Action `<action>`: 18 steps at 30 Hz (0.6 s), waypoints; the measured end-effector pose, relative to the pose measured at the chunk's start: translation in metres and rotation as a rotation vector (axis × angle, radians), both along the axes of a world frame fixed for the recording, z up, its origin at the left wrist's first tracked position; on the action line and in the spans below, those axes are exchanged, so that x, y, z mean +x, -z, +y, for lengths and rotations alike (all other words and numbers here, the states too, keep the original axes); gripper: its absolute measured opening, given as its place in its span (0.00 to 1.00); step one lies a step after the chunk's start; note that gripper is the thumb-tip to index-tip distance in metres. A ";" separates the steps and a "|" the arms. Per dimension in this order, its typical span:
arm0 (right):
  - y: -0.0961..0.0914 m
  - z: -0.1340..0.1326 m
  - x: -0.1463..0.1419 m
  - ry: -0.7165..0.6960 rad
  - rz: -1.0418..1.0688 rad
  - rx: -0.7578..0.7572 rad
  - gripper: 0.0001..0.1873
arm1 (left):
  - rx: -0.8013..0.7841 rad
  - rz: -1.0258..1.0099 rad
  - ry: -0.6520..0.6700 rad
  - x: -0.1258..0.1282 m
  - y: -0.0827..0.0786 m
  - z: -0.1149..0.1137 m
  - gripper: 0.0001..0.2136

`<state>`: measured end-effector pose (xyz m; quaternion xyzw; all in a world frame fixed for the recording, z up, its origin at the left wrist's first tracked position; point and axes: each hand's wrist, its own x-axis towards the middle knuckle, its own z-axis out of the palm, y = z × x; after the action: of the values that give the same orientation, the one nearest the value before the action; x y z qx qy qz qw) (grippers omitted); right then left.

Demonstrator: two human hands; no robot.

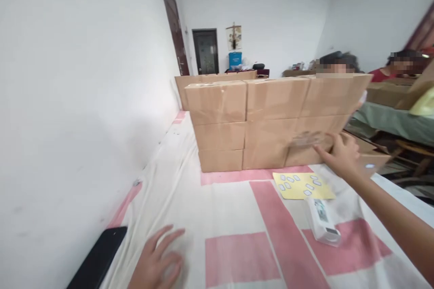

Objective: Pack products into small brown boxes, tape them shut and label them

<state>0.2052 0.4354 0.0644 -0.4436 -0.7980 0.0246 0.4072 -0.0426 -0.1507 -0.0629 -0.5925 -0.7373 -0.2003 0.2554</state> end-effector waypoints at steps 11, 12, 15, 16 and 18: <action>-0.018 -0.335 -0.300 -1.005 -0.806 0.410 0.13 | 0.104 -0.595 -0.454 -0.141 0.005 0.145 0.14; -0.012 -0.349 -0.323 -0.991 -0.862 0.381 0.14 | 0.098 -0.604 -0.459 -0.141 0.014 0.151 0.16; -0.002 -0.364 -0.389 -0.814 -0.942 0.192 0.19 | 0.069 -0.626 -0.441 -0.139 0.031 0.156 0.22; -0.002 -0.360 -0.409 -0.727 -0.943 0.126 0.22 | 0.057 -0.634 -0.434 -0.139 0.033 0.156 0.22; -0.006 -0.343 -0.445 -0.552 -0.923 0.021 0.29 | 0.033 -0.648 -0.425 -0.141 0.035 0.154 0.22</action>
<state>-0.2397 0.0928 0.0701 -0.1778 -0.9812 -0.0750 -0.0032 -0.1835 0.0033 -0.0975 -0.3282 -0.8828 -0.3316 0.0542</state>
